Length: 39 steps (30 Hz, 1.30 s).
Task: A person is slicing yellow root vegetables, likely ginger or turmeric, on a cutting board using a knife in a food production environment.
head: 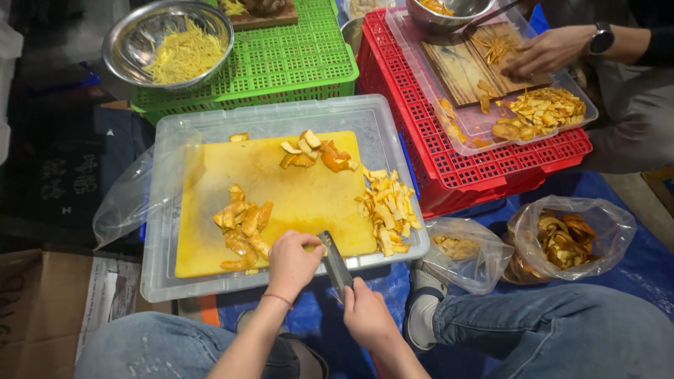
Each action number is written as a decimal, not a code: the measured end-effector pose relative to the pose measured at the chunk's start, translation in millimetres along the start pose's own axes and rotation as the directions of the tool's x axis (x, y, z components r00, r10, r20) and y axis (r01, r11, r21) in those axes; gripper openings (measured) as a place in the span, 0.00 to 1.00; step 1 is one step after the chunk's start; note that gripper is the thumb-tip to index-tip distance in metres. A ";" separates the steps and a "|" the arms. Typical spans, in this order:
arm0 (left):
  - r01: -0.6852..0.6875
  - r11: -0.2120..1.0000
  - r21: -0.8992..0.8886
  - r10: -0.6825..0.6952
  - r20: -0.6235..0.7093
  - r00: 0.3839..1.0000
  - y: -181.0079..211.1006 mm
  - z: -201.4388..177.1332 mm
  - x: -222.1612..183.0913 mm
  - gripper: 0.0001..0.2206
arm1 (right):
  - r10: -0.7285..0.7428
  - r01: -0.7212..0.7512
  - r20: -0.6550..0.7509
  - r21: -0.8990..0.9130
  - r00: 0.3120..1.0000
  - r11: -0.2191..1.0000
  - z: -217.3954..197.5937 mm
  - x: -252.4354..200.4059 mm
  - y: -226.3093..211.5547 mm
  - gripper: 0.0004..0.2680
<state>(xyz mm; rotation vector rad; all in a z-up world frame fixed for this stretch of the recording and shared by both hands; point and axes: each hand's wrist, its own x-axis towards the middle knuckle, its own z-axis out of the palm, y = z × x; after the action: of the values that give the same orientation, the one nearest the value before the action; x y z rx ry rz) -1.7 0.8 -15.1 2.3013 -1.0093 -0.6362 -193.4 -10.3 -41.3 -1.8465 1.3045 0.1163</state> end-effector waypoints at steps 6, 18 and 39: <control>-0.085 0.996 0.028 0.084 0.017 0.996 -8.1 4.4 -9.2 0.19 | -0.019 0.019 0.001 -0.015 1.000 1.000 -3.5 -1.2 -1.3 0.11; -0.214 0.943 0.256 0.243 -0.086 0.966 -14.2 14.5 -0.7 0.11 | -0.027 0.027 -0.009 0.012 1.000 1.000 5.0 2.6 6.8 0.12; -0.513 0.858 -0.026 0.513 -0.011 0.858 137.2 48.7 60.2 0.13 | 0.203 -0.110 -0.329 0.279 0.922 0.954 -135.1 -35.2 2.0 0.11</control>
<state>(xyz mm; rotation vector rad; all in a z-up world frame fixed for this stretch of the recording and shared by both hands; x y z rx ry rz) -64.9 -137.9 24.6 1.8778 -1.5246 -0.4148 -261.6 -76.1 61.2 -1.5842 1.6340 -0.3039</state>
